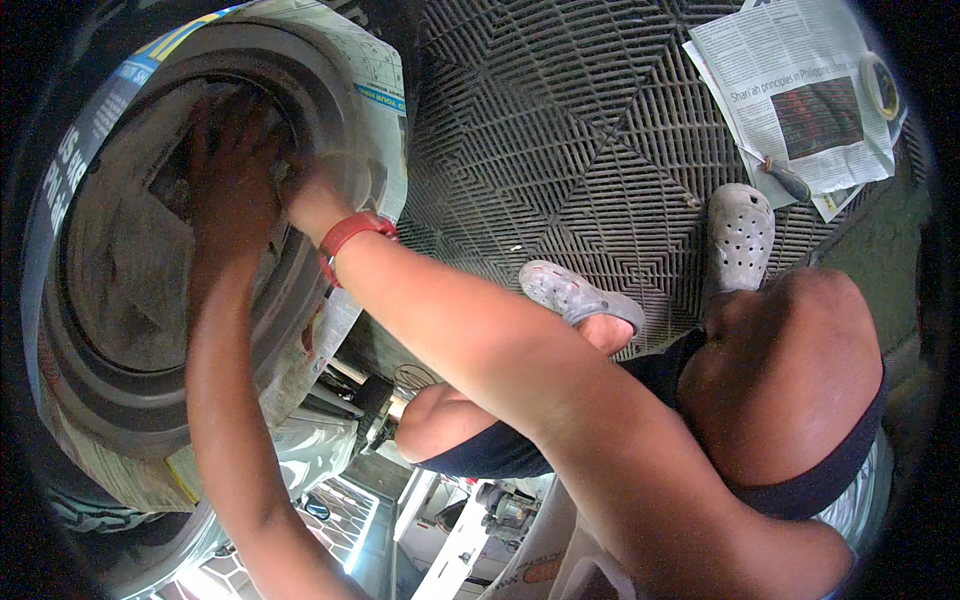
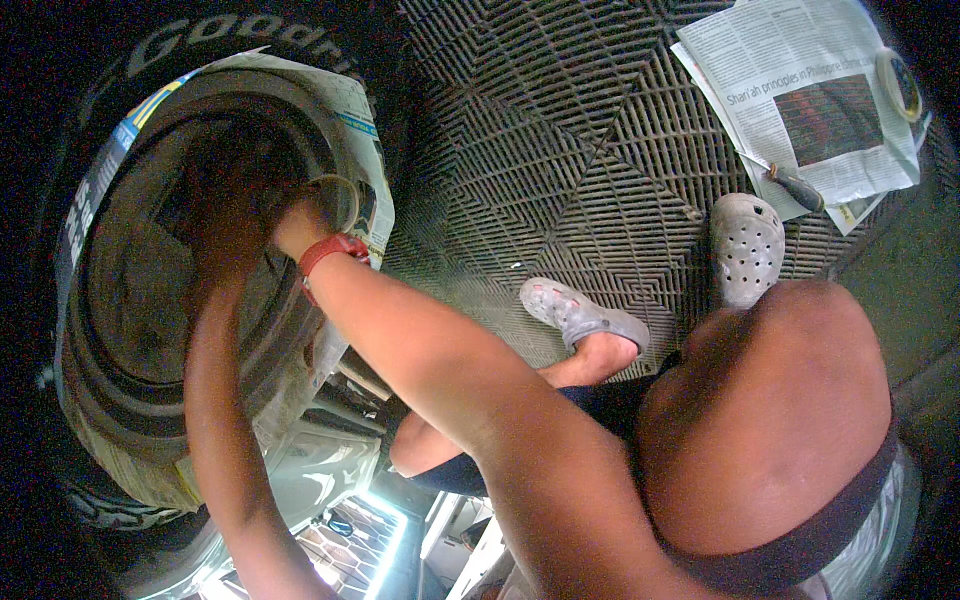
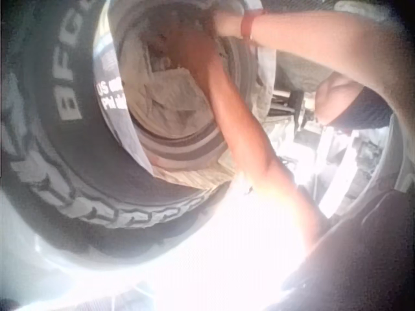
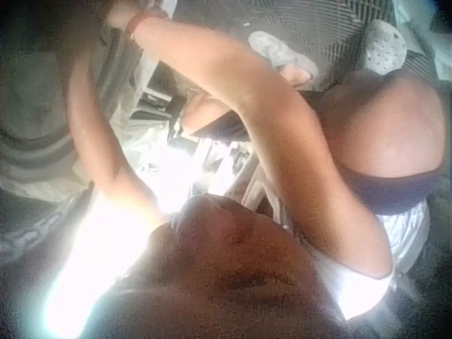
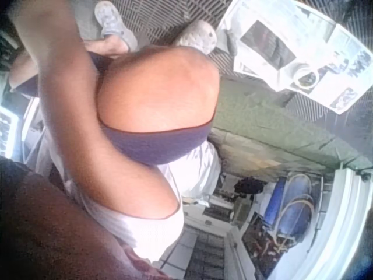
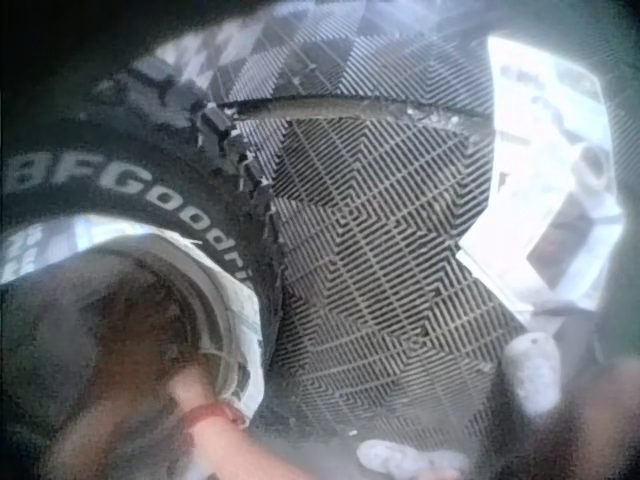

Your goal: The person applies masking tape to the inner rim of a car tire that is lined with newspaper. They repeatedly tear off pieces of tape and press them along the tire's inner edge, working around the circumference.

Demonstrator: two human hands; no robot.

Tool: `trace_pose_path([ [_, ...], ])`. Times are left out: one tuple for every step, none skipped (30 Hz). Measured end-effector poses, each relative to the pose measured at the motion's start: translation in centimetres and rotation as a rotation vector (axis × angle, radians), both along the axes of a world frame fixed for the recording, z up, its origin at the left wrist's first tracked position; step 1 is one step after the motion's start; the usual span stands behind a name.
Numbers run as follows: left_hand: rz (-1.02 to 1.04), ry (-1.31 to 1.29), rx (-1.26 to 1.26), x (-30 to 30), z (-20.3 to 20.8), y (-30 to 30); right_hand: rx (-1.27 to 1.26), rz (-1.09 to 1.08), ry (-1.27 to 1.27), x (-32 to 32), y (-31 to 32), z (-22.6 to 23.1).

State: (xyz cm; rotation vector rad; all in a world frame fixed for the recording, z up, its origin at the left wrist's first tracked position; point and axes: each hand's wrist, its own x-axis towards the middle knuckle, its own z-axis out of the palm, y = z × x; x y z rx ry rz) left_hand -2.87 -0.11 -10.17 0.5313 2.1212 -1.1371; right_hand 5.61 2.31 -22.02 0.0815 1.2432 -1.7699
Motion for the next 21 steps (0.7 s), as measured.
trace_pose_path([
  [0.017,0.03,0.015,0.3,0.1,0.2,0.014,0.035,0.044,0.0,0.7,0.0],
  [0.047,0.063,0.025,1.1,0.3,0.1,0.015,0.076,0.069,-0.2,1.4,0.2],
  [0.13,0.129,0.109,2.4,-0.2,0.2,0.019,0.113,0.093,-0.5,1.9,0.4],
  [0.186,0.177,0.137,3.6,-0.4,0.1,0.016,0.15,0.085,-0.8,2.3,0.6],
  [0.228,0.223,0.165,4.4,-0.6,0.3,0.013,0.137,0.091,-0.5,2.0,0.6],
  [0.236,0.249,0.147,4.7,-0.9,0.4,0.018,0.117,0.096,-0.4,1.5,0.4],
  [0.189,0.276,0.158,2.3,-2.0,1.1,0.048,0.0,0.123,-0.7,0.1,-1.7],
  [0.17,0.275,0.195,1.4,-2.3,1.2,0.051,-0.043,0.143,-0.3,-0.3,-2.9],
  [0.152,0.273,0.23,0.6,-2.4,1.1,0.052,-0.085,0.164,0.0,-0.7,-3.8],
  [0.144,0.271,0.265,0.0,-2.3,1.0,0.046,-0.079,0.182,0.2,-0.5,-4.7],
  [0.157,0.258,0.254,-0.1,-2.1,1.1,0.049,-0.07,0.16,0.3,0.3,-4.5],
  [0.169,0.247,0.24,-0.3,-1.7,1.5,0.051,-0.062,0.141,0.2,1.3,-4.2],
  [0.223,0.242,0.21,1.7,-0.8,1.0,0.05,-0.024,0.083,1.0,3.3,-2.1],
  [0.231,0.267,0.173,2.9,-0.2,0.9,0.06,-0.008,0.031,0.9,5.3,-0.7],
  [0.214,0.287,0.144,2.9,0.1,1.3,0.043,-0.003,0.021,0.3,6.9,-0.2],
  [0.194,0.303,0.118,2.8,0.3,1.6,0.027,-0.002,0.006,-0.2,8.3,0.2],
  [0.177,0.282,0.113,2.3,0.4,1.8,0.015,-0.008,-0.01,-0.8,9.1,0.4],
  [0.15,0.258,0.109,1.0,0.4,2.0,0.021,-0.039,0.077,-1.0,9.1,-0.5],
  [0.125,0.235,0.104,0.0,0.5,2.3,0.028,-0.067,0.166,-1.1,9.1,-1.5],
  [0.168,0.309,0.114,-0.2,0.4,2.9,0.036,-0.073,0.183,-1.6,9.6,-1.4],
  [0.211,0.384,0.124,-0.3,0.1,3.6,0.042,-0.079,0.201,-2.0,9.9,-1.3],
])
